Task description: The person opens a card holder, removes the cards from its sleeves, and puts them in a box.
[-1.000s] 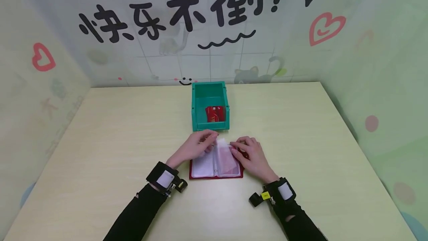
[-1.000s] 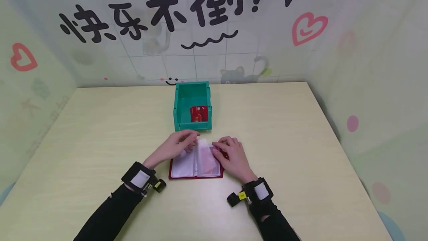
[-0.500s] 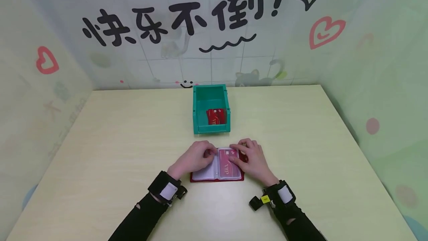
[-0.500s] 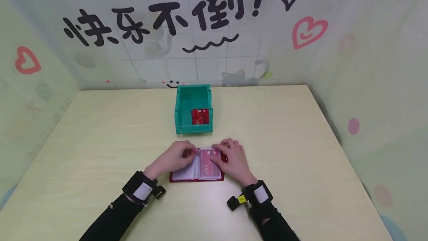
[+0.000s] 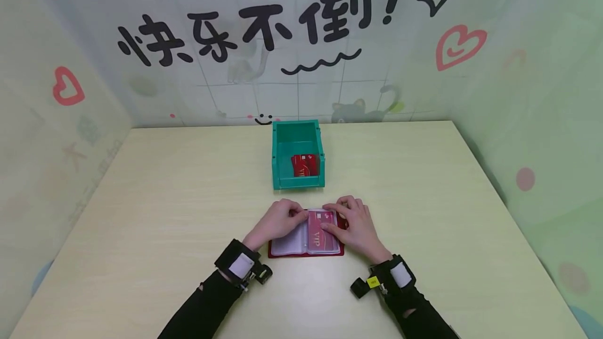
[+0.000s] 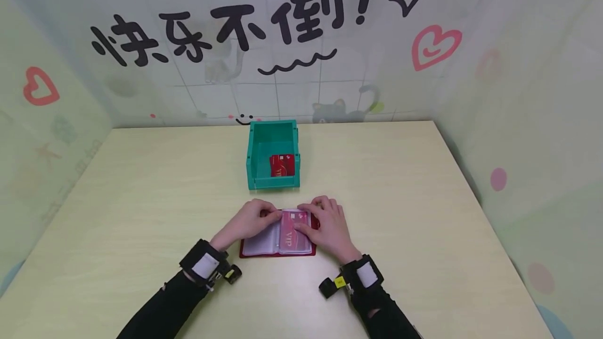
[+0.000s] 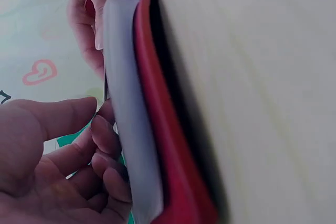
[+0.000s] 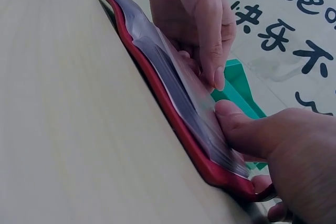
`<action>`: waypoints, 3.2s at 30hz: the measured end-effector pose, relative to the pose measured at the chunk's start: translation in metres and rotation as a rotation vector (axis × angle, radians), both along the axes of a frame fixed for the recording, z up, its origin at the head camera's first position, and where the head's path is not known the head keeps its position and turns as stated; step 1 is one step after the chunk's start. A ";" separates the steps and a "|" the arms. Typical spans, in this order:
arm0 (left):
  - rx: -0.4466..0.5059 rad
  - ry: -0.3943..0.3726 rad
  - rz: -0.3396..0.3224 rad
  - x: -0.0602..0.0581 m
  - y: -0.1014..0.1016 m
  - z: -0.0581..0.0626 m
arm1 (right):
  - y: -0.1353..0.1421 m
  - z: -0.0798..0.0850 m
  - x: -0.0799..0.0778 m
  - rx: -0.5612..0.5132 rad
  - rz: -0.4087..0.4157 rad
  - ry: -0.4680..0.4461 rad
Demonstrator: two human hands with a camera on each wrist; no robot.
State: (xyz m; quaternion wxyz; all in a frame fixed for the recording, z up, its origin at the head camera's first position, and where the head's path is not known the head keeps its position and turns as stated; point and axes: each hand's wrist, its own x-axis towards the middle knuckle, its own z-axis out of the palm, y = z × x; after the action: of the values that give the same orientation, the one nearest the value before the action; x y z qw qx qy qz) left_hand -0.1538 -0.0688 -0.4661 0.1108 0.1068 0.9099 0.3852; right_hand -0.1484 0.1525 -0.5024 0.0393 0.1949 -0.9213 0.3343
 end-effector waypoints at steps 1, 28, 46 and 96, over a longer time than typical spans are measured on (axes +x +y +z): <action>0.000 -0.007 0.002 0.000 0.000 -0.001 | 0.000 0.000 0.000 0.003 -0.001 0.000; -0.034 -0.068 0.010 -0.002 -0.001 0.007 | 0.002 -0.003 -0.001 0.017 0.016 0.017; -0.043 -0.074 0.048 0.003 0.001 0.014 | 0.002 -0.003 0.000 0.014 0.015 0.015; 0.195 0.059 0.205 -0.059 -0.013 0.063 | 0.000 -0.001 0.000 0.012 0.010 0.016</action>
State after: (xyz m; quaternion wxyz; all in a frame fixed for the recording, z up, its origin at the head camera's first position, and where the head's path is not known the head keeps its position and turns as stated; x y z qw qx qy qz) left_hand -0.2131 -0.0818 -0.4026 0.0333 0.0346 0.8772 0.4777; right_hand -0.1484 0.1529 -0.5035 0.0438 0.2022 -0.9220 0.3274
